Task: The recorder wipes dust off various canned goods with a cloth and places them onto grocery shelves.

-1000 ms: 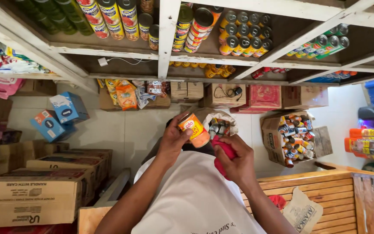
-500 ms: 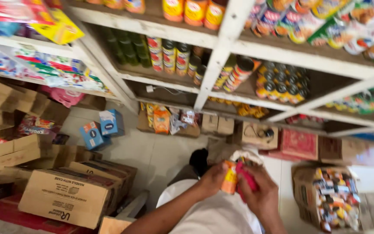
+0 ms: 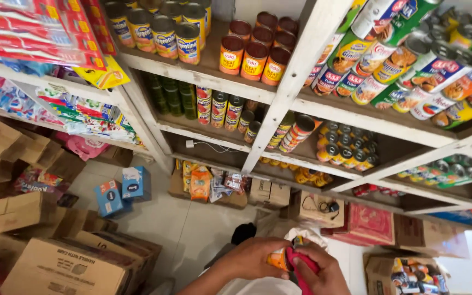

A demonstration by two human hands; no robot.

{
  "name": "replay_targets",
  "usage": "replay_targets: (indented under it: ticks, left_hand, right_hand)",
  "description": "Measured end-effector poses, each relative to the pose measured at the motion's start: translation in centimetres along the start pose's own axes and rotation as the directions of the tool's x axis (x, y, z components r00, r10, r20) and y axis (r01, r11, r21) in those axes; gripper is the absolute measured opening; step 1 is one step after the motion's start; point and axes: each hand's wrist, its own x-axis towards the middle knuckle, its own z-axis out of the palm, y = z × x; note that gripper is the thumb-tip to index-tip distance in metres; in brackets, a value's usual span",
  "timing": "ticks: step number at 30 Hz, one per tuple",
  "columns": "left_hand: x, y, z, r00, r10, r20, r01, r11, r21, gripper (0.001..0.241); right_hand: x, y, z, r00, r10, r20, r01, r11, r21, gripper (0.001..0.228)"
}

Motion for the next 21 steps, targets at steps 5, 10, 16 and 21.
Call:
replay_targets:
  ticks: [5, 10, 16, 21]
  left_hand:
    - [0.6, -0.6, -0.8, 0.996, 0.087, -0.005, -0.086, 0.994, 0.063, 0.066]
    - [3.5, -1.0, -6.4, 0.978, 0.175, -0.113, -0.169, 0.984, 0.064, 0.055]
    - [9.6, 6.0, -23.0, 0.721, 0.444, -0.532, -0.242, 0.881, 0.408, 0.056]
    - [17.2, 12.2, -36.0, 0.495, 0.625, -0.604, -0.115, 0.736, 0.667, 0.055]
  right_hand:
    - [0.5, 2.8, -0.2, 0.974, -0.225, 0.018, 0.225, 0.971, -0.080, 0.023]
    - [1.5, 7.9, -2.6, 0.997, 0.007, -0.083, -0.022, 0.983, -0.180, 0.026]
    - [2.7, 20.2, -2.5, 0.971, 0.065, -0.230, -0.092, 0.990, -0.107, 0.028]
    - [2.6, 22.8, -2.4, 0.959, 0.079, -0.271, -0.103, 0.992, -0.076, 0.029]
